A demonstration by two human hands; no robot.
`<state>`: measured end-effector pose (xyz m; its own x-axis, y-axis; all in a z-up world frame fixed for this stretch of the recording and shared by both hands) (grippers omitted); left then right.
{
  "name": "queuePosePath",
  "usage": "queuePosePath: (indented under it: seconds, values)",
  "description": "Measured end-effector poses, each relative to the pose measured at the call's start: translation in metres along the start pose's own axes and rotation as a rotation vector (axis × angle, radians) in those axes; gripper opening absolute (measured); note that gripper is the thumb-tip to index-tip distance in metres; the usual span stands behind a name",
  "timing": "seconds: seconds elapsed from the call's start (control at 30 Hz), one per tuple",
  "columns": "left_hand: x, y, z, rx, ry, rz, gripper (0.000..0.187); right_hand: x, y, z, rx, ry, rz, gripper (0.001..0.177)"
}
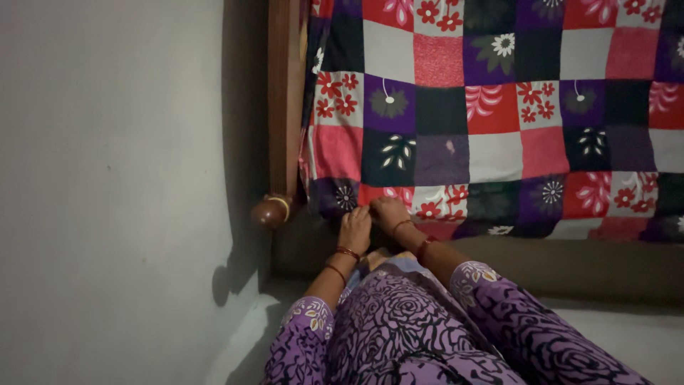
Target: The person folds a colorful patchwork bedspread on a wooden bed frame. They repeatedly lift, align, and fold sections of the fabric by hand, working along the edges and corners to create a compact stack.
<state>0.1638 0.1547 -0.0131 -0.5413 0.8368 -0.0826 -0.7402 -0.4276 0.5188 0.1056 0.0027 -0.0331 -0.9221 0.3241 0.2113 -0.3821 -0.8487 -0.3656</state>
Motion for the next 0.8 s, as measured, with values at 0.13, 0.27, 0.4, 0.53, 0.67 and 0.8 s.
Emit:
queuePosePath:
  seconds: [0.13,0.27,0.4,0.53,0.67,0.8]
  values:
    - [-0.003,-0.007,-0.003,0.073,0.018,-0.002,0.025,0.002,0.013,-0.013,-0.105,0.019,-0.040,0.023]
    - [-0.013,-0.015,0.002,0.110,-0.085,0.133,0.025,0.001,0.016,-0.002,-0.165,-0.014,0.024,0.028]
    - [-0.024,-0.036,0.009,0.058,-0.132,0.440,0.028,-0.001,0.010,0.010,-0.162,-0.144,-0.105,0.044]
    - [-0.024,-0.073,0.000,-0.029,-0.014,0.699,0.048,-0.002,0.008,0.004,-0.138,-0.159,-0.083,0.044]
    - [-0.028,-0.110,-0.024,0.131,0.048,0.931,0.067,0.001,0.004,0.008,-0.183,-0.103,-0.086,0.044]
    - [-0.034,-0.137,-0.034,0.171,0.042,0.909,0.057,-0.002,-0.001,0.019,-0.198,-0.147,-0.134,0.041]
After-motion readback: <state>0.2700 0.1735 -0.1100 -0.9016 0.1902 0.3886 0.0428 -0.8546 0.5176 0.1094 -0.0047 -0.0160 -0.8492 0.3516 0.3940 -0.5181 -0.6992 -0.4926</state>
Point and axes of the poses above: each hand's wrist, its own x-axis away from the middle knuckle, its own z-axis out of the back of the hand, y = z × x, the point moved 1 cm from there along -x, towards the middle knuckle, and after that the axes turned 8 degrees about y, right-handed, at the moved point
